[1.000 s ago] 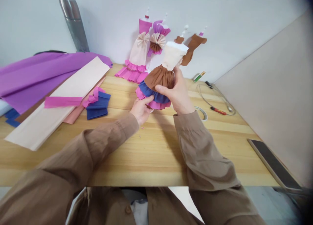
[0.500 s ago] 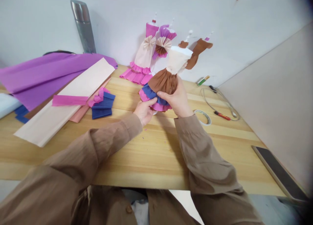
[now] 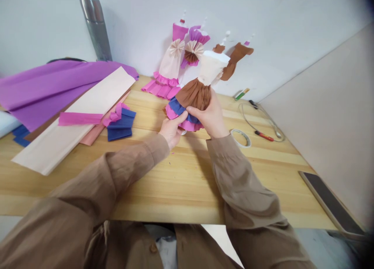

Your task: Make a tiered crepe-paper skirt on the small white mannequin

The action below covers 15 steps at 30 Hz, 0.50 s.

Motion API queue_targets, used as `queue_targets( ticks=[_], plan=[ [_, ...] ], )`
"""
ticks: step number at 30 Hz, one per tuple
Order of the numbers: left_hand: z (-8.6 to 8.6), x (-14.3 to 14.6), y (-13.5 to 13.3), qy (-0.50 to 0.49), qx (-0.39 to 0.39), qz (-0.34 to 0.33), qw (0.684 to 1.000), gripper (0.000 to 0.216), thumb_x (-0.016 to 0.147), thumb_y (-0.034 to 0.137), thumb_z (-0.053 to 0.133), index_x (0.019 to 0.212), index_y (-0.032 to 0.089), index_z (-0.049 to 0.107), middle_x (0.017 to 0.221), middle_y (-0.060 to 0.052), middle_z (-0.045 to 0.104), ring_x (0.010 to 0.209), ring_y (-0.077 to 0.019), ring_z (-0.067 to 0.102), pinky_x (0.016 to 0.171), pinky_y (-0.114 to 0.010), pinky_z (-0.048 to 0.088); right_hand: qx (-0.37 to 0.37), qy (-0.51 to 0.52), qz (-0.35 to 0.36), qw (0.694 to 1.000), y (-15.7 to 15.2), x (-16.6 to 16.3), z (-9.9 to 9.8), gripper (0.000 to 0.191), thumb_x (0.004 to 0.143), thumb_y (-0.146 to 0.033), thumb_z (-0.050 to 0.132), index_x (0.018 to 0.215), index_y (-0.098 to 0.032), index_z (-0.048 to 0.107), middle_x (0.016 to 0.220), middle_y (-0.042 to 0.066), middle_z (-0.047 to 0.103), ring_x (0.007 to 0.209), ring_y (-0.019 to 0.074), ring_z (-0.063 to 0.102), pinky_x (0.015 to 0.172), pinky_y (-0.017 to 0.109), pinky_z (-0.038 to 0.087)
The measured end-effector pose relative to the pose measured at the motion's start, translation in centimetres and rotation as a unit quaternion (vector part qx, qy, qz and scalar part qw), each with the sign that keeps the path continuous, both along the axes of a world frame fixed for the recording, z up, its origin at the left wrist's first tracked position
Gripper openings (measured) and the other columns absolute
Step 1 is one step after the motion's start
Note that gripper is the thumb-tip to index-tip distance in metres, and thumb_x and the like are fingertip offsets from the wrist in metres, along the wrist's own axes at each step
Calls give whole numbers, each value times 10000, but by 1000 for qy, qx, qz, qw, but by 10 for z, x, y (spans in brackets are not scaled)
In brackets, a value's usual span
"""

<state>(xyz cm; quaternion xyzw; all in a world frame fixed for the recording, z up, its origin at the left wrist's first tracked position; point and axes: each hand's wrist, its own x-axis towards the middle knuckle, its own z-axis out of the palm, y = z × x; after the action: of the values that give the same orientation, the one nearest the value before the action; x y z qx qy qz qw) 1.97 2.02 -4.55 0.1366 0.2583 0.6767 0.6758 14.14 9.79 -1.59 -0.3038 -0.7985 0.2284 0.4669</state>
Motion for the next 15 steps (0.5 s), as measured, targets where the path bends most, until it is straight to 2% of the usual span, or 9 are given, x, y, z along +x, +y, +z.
queue_targets(
  ticks=[4,7,15],
  plan=[
    [-4,-3,-5,0,17,-21,1000,386,638,218,895,990,199,737,1012,-43,774,946,-205,711,838,-350,533,2,-13,-9,1000,4,5,-2,853,727,-416,808,1457,-275,391,1533,128,500,1408,332,489,1197,571,378],
    [-8,-6,-8,-1,22,-35,999,382,589,187,920,922,162,734,896,-38,773,832,-172,705,795,-311,518,-1,-15,-20,1000,7,7,-3,854,723,-423,816,1452,-261,401,1524,134,506,1405,337,491,1203,574,370],
    [-10,-4,-7,1,-12,-2,1000,278,626,80,865,848,143,711,774,-8,749,706,-136,679,755,-300,506,-8,1,3,1000,6,5,-2,824,720,-407,816,1430,-265,422,1519,124,518,1405,323,497,1204,558,386]
  ],
)
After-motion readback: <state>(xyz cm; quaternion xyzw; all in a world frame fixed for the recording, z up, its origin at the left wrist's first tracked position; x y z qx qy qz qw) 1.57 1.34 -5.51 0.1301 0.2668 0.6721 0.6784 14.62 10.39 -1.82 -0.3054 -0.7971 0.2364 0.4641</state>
